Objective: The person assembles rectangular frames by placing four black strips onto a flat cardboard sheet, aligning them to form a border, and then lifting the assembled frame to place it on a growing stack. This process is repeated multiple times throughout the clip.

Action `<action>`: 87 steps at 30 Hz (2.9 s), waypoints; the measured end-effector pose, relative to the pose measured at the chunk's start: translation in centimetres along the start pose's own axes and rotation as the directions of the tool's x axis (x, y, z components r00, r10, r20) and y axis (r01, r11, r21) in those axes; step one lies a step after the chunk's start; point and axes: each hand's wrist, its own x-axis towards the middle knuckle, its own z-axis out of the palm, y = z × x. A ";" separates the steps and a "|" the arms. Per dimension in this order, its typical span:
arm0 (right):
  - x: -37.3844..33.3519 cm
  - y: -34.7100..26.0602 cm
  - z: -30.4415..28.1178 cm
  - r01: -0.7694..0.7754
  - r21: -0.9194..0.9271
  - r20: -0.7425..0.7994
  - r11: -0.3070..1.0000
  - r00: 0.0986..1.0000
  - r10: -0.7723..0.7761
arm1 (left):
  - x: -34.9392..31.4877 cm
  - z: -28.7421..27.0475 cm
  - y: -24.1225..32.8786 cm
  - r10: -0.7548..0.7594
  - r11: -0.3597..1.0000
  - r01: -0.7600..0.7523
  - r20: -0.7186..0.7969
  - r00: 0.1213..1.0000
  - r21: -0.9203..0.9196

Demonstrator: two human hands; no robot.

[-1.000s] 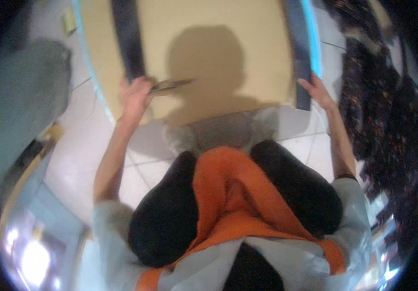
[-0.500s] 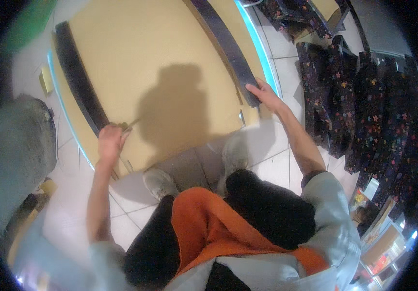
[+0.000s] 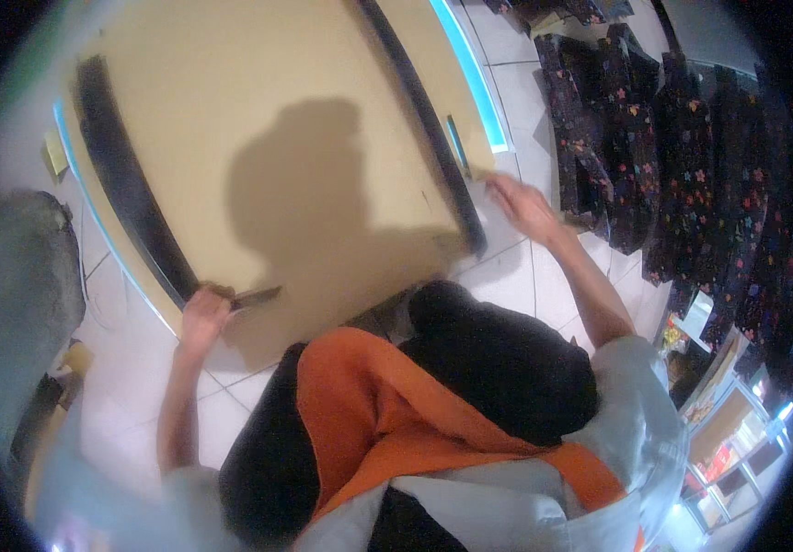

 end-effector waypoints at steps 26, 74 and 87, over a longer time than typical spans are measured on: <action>6.6 -0.4 1.9 0.472 -0.431 -0.210 0.769 0.777 -0.594 | 1.9 -0.3 0.0 0.037 0.997 -0.032 -0.060 0.998 0.075; -0.2 -3.1 9.0 0.161 0.779 -0.199 0.606 0.980 -0.004 | 19.3 0.4 7.0 0.116 0.990 -0.094 0.213 0.970 -0.108; 8.4 -6.7 8.2 0.472 -0.485 -0.436 0.736 0.599 -0.671 | 20.4 2.6 2.8 0.119 0.864 0.066 0.330 0.936 -0.499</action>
